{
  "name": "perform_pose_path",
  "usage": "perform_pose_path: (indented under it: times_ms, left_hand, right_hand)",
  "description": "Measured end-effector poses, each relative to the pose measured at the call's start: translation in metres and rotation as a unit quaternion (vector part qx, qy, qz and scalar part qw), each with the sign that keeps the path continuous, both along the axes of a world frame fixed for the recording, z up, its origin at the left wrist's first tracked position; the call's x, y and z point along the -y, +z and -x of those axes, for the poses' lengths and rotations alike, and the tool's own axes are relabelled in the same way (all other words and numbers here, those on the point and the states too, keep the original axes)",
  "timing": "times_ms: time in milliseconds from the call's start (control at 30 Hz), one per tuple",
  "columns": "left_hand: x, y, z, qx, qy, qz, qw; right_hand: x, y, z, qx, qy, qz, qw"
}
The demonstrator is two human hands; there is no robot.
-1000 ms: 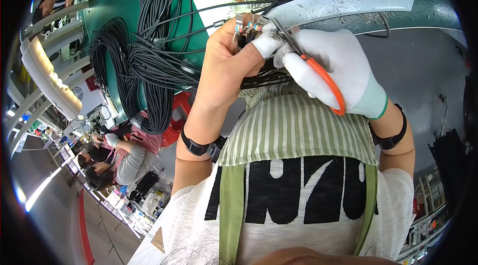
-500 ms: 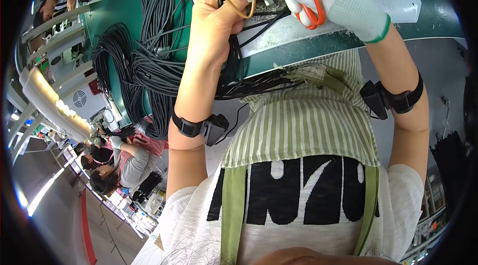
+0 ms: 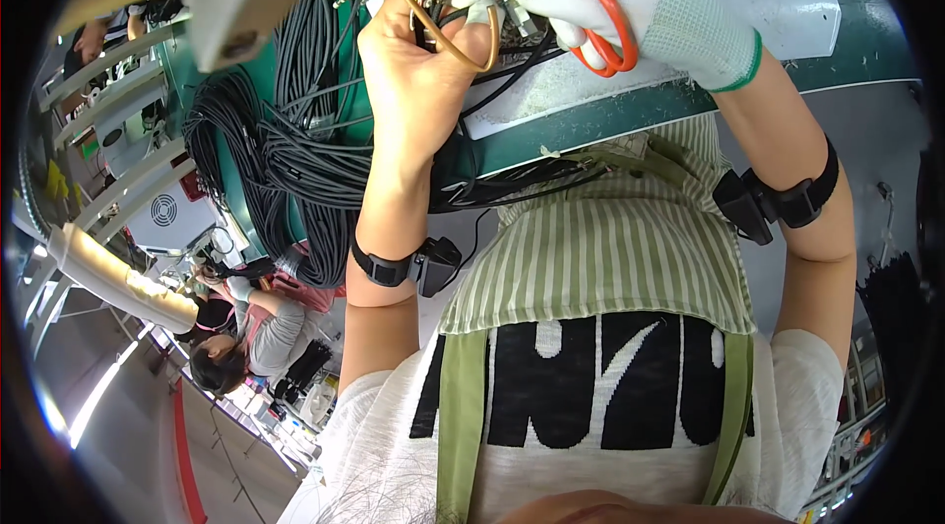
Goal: The person trims the ends of wires on a cable using shears, then sets the cable onto a pile. They pick up a bundle of cables, select one, and repeat the trimming process.
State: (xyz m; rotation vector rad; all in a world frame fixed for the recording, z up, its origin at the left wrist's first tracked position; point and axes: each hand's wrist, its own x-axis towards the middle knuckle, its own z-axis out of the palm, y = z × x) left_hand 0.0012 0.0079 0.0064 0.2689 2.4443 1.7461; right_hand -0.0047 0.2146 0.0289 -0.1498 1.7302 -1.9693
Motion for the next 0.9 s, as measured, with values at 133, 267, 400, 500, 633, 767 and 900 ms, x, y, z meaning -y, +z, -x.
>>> perform_pose_path:
  times_ms: [133,267,400,500,633,767,900]
  left_hand:
    - [-0.003,-0.001,-0.005,-0.026,0.025,0.003,0.999]
    - [-0.010,0.003,-0.009,-0.004,0.031,-0.042,0.999]
    - [-0.014,0.005,-0.007,-0.015,0.035,-0.026,0.999]
    - [-0.010,0.002,-0.006,-0.011,0.033,-0.027,0.999]
    - [-0.006,-0.003,-0.001,0.005,0.020,-0.035,0.999]
    - [0.002,-0.001,0.001,0.095,-0.007,-0.095,0.991]
    - [0.017,-0.005,0.011,0.219,-0.071,-0.203,0.952]
  right_hand:
    - [0.000,-0.001,0.000,0.065,0.012,0.045,0.997]
    - [-0.001,-0.004,0.000,0.062,0.009,0.057,0.996]
    - [-0.002,-0.008,0.000,0.058,0.007,0.098,0.993]
    - [-0.002,-0.003,0.002,0.046,0.020,0.054,0.997]
    - [-0.002,-0.005,0.003,0.006,0.014,0.025,1.000]
    - [-0.003,-0.010,0.006,-0.038,0.011,0.018,0.999]
    - [0.002,-0.022,0.003,-0.102,-0.019,0.025,0.994]
